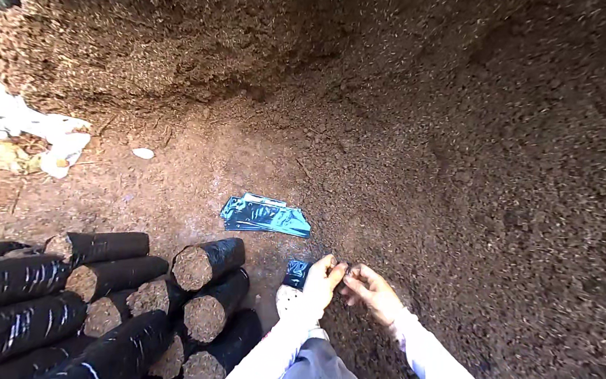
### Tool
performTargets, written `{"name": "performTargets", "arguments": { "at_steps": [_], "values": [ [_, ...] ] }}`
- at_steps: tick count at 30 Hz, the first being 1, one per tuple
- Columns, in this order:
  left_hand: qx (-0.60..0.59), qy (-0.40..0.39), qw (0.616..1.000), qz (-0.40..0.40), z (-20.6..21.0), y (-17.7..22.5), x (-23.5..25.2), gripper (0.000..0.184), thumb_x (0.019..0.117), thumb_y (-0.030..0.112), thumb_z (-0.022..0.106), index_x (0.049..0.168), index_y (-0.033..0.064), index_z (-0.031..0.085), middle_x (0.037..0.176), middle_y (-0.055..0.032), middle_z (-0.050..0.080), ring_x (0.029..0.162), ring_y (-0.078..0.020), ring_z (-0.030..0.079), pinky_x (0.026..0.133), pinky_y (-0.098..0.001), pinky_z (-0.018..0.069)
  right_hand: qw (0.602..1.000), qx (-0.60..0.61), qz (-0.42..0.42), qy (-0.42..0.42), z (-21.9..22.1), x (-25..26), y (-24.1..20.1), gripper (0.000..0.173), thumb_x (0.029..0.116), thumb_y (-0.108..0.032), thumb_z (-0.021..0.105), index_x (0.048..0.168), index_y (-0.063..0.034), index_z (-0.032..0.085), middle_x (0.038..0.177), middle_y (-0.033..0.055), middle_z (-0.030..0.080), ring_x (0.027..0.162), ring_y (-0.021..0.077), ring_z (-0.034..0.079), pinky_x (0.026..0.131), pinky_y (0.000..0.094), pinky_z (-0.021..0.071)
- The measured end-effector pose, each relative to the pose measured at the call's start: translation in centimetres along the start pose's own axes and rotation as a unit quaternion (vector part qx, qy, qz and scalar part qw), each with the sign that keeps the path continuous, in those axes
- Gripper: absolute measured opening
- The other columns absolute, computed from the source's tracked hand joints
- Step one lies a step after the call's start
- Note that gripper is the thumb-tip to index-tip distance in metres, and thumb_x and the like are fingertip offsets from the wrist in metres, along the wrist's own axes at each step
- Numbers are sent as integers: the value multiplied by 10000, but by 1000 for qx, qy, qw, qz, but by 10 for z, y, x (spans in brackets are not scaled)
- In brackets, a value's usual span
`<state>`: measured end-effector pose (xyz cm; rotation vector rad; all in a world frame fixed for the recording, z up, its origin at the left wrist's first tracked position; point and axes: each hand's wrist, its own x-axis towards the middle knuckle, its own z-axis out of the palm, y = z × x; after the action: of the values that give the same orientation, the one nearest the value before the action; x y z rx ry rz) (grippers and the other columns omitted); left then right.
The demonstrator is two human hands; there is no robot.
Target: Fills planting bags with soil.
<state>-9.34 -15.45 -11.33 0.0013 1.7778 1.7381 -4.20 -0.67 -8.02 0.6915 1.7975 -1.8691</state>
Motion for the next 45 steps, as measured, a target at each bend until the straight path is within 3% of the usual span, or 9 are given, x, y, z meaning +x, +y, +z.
{"name": "performTargets", "arguments": {
  "at_steps": [11, 14, 18, 22, 26, 31, 34, 40, 45],
  "values": [
    [-139, 0, 990, -36, 15, 30, 1, 108, 1050, 85, 484, 998, 66, 576, 759, 54, 631, 658, -25, 625, 645, -224, 560, 998, -47, 0, -45, -15, -7, -33, 268, 1027, -222, 608, 1147, 14, 570, 883, 55, 675, 668, 113, 670, 615, 283, 585],
    [137, -74, 987, -31, -10, 51, 10, 181, 1025, 135, 574, 853, 86, 544, 686, 41, 534, 589, -42, 534, 590, -217, 477, 952, -305, 2, 4, -42, -8, -60, 342, 1054, -257, 565, 1182, 56, 613, 1015, 197, 686, 886, 292, 693, 836, 462, 564],
    [456, -144, 878, -16, -13, 89, 11, 153, 938, 40, 647, 1083, -5, 627, 1197, -183, 595, 1009, -325, 641, 886, -488, 538, 866, -492, 64, 64, -76, -6, -87, 305, 1036, -218, 533, 1190, 34, 611, 1179, 245, 659, 1115, 406, 652, 931, 590, 501],
    [531, -126, 812, 208, -1, 84, 8, 363, 966, -28, 581, 1194, 207, 737, 1544, -125, 514, 1054, -381, 724, 751, -531, 611, 834, -547, 37, 61, -85, 2, -103, 283, 1031, -206, 531, 1191, 8, 622, 1217, 213, 655, 1114, 386, 658, 896, 578, 514],
    [650, -107, 750, 59, -3, 105, 18, 557, 1020, -39, 483, 1471, 273, 577, 1620, -111, 423, 1186, -403, 669, 873, -549, 580, 825, -560, -63, -51, -93, 33, -117, 264, 1019, -240, 569, 1115, -4, 634, 1118, 204, 669, 1043, 380, 661, 838, 595, 508],
    [302, 156, 940, 35, -57, 90, 80, 514, 1030, -49, 387, 1543, -47, 351, 1383, -257, 578, 1126, -251, 687, 971, -406, 576, 859, -461, -214, -64, -138, 144, -143, 432, 1050, -430, 543, 1268, -94, 708, 1275, 167, 690, 1243, 359, 621, 1078, 651, 424],
    [-17, 301, 952, 52, -74, 53, 134, 452, 1122, 71, 228, 1557, -51, 242, 1496, -273, 467, 1231, -233, 642, 1014, -335, 544, 878, -443, -181, 21, -163, 210, -174, 572, 1094, -508, 370, 1400, -99, 627, 1455, 181, 582, 1405, 380, 489, 1173, 640, 316],
    [359, 228, 902, -77, -5, 5, 189, 419, 1112, 124, 327, 1422, -91, 510, 1418, -297, 568, 1382, -383, 521, 1182, -517, 369, 794, -603, -65, 49, -147, 277, -157, 611, 1032, -657, 371, 1374, -249, 669, 1533, 36, 532, 1518, 350, 315, 1154, 761, 170],
    [313, 246, 915, -71, 17, -5, 187, 438, 1113, 118, 316, 1482, -71, 458, 1440, -290, 556, 1394, -360, 516, 1196, -494, 343, 784, -619, -13, -51, -152, 257, -148, 535, 1041, -589, 439, 1379, -239, 663, 1549, 114, 496, 1485, 413, 341, 1116, 766, 234]
  ]
}}
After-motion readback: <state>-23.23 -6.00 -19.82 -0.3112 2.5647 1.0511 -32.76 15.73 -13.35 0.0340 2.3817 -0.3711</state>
